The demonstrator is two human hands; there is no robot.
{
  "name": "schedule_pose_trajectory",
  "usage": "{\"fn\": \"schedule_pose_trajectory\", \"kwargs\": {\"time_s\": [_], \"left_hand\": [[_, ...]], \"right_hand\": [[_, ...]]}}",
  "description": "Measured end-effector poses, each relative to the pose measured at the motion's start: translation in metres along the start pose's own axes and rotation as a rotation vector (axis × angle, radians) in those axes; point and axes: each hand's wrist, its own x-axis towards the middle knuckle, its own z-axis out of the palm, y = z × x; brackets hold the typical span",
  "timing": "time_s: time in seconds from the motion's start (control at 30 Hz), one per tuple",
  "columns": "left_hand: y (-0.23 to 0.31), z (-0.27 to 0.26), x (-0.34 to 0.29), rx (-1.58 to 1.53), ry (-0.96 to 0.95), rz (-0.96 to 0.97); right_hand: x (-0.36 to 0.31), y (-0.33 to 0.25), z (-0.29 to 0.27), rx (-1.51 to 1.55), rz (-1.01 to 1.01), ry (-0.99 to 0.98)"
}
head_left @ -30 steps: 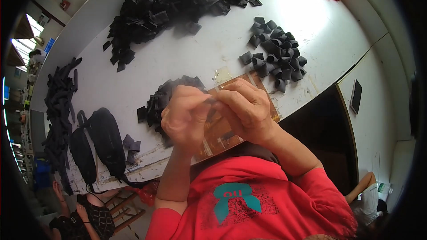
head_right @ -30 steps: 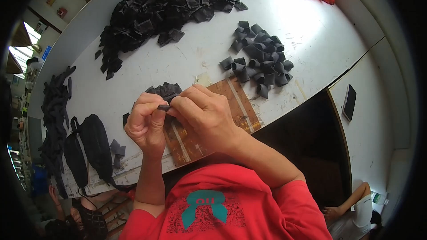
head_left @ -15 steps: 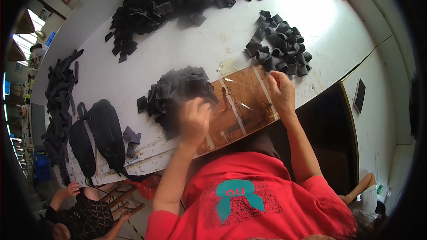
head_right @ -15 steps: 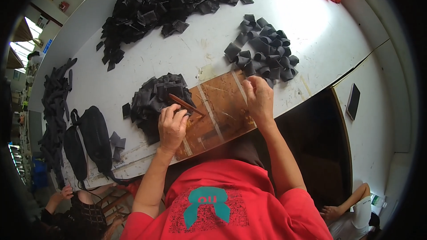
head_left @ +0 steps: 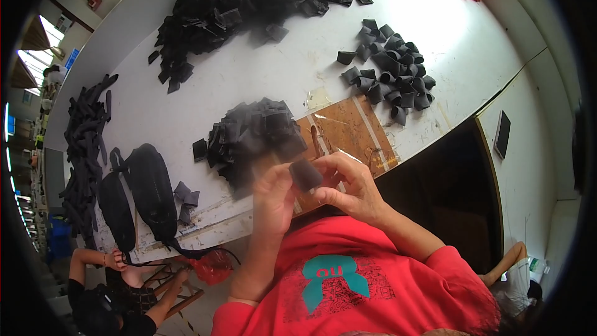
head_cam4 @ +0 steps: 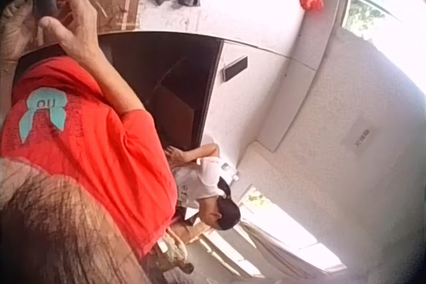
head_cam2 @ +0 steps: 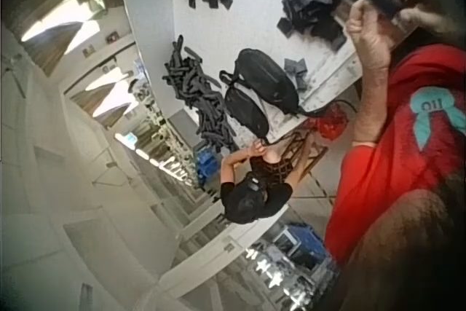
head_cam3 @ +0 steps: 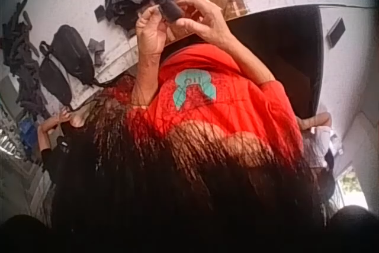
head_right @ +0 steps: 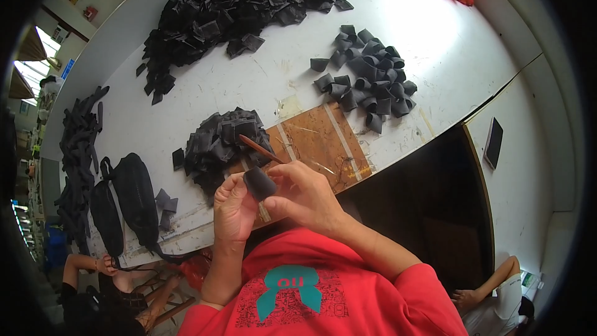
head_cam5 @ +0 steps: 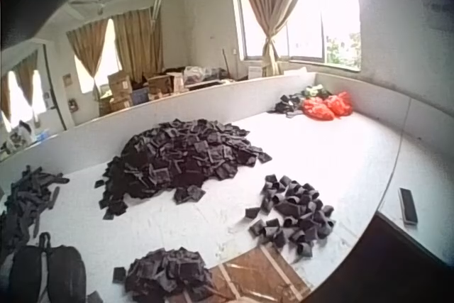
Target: The person is assembling small black fabric pieces at a workbench using a glue stick.
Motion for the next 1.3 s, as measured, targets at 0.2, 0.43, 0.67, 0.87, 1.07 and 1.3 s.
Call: {"fn": "schedule_pose_trajectory", "kwargs": {"time_s": [0.2, 0.43, 0.67, 0.87, 1.07, 1.3], "left_hand": [[0.002, 0.007, -0.008, 0.083, 0.034, 0.036], [0.003, 0.003, -0.005, 0.199, 0.053, -0.02], [0.009, -0.001, -0.005, 0.231, 0.055, -0.037], [0.035, 0.03, 0.014, 0.569, -0.009, 0.388], [0.058, 0.056, 0.045, 0.784, -0.25, 0.489], [0.061, 0.051, 0.051, 0.678, -0.283, 0.502]], "right_hand": [[0.009, -0.029, 0.001, -0.022, 0.017, 0.13], [0.04, -0.076, -0.038, -0.331, -0.314, 0.373], [0.052, -0.089, -0.037, -0.437, -0.38, 0.241], [0.048, -0.073, -0.027, -0.601, -0.463, 0.242], [0.047, -0.069, -0.018, -0.59, -0.464, 0.277], [0.049, -0.063, -0.017, -0.602, -0.51, 0.281]]}}
